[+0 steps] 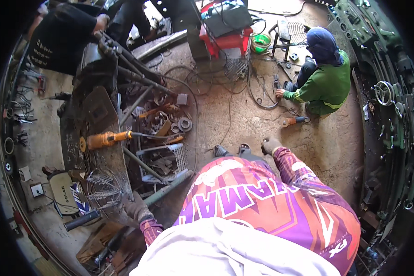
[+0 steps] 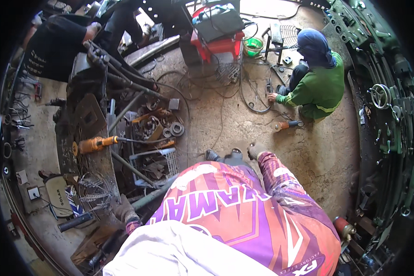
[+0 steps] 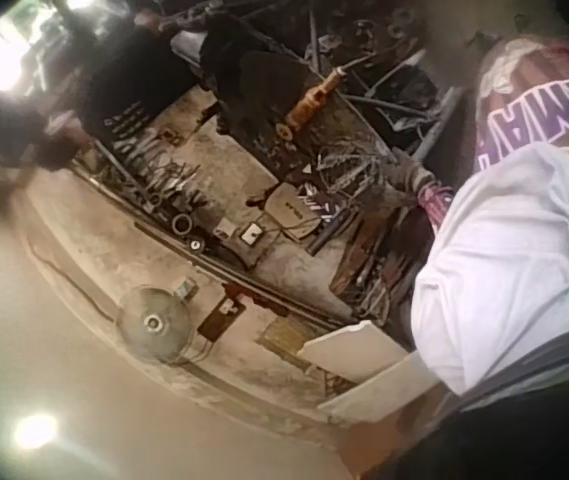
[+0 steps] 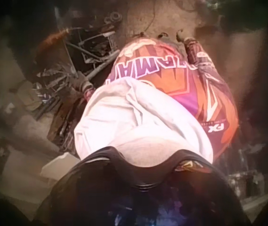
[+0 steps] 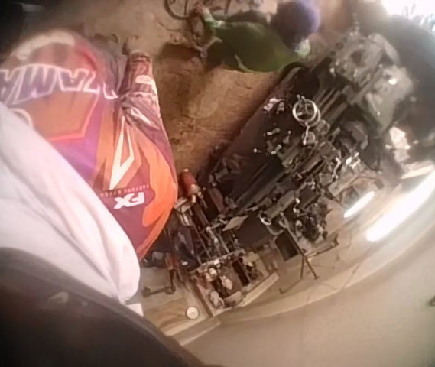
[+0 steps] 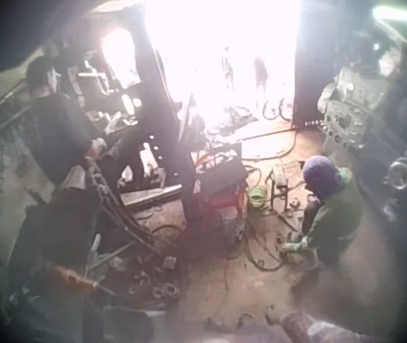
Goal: The person aligns a metal rod against a wire frame structure on a workbench and then uses a welding tool to fuse the pieces together.
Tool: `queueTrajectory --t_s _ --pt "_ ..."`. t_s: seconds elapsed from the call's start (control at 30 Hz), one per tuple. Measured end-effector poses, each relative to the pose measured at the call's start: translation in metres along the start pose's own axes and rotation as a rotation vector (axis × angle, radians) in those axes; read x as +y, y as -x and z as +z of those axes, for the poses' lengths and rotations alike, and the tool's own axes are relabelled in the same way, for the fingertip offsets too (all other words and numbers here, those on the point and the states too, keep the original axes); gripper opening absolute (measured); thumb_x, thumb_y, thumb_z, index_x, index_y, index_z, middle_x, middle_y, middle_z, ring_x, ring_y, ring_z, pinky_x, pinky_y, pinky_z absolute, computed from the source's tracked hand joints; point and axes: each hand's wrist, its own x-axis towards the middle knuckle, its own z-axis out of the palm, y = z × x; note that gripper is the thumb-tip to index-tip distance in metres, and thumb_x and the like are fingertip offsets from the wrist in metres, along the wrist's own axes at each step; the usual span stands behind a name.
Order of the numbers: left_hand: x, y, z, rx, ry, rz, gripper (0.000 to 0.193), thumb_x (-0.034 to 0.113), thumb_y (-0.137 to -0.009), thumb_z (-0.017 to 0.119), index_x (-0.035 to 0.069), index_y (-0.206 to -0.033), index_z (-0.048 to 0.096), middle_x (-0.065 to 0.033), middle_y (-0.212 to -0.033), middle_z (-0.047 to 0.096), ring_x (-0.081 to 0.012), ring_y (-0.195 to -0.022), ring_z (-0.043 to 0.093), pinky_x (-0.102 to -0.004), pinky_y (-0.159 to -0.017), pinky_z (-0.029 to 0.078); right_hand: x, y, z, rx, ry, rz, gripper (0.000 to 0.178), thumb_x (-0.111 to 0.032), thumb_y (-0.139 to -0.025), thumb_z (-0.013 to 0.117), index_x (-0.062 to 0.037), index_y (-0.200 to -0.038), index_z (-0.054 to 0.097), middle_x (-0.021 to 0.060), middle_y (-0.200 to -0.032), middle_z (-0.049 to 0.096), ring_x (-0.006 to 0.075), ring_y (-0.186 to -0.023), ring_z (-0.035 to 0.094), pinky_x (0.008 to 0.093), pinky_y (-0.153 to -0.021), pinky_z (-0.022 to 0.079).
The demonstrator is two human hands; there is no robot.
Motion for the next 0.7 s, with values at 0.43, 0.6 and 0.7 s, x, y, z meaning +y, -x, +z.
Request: queueTrajectory --t_s 0.43,0.6,0.7 --pt "0.029 0.052 -0.021 0.057 -0.132 0.175 0.061 0.026 -0.085 0.076 0.002 -0.138 0.057 -0.0218 -0.132 0.062 -0.0384 -0.124 0.058 -0.0434 -0.107 0.045 -0.018 -0.015 -0.041 0.032 0.56 -0.071 0.034 -0.03 -0.094 0.061 -0.0107 -0.119 0.073 0.0163 -0.108 0.074 0.0257 -0.096 0.072 0.036 -0.086 0.054" --pt "0.031 0.142 0.005 -0.145 -0.147 0.084 0.059 0.029 -0.086 0.074 0.001 -0.136 0.057 -0.0223 -0.13 0.062 -0.0393 -0.125 0.056 -0.0438 -0.111 0.041 -0.01 -0.066 -0.097 -0.127 0.674 -0.095 0.035 -0.031 -0.094 0.06 -0.0075 -0.117 0.073 0.0141 -0.094 0.074 0.0249 -0.083 0.071 0.0361 -0.075 0.056" --pt "0.024 0.216 0.031 -0.577 -0.04 0.064 0.056 0.032 -0.089 0.071 0.0 -0.134 0.059 -0.0203 -0.129 0.064 -0.0357 -0.122 0.06 -0.0425 -0.107 0.044 -0.024 -0.096 -0.129 -0.272 0.541 -0.051 0.032 -0.029 -0.098 0.059 -0.0049 -0.115 0.071 0.0066 -0.073 0.065 0.0184 -0.058 0.063 0.0333 -0.055 0.051"
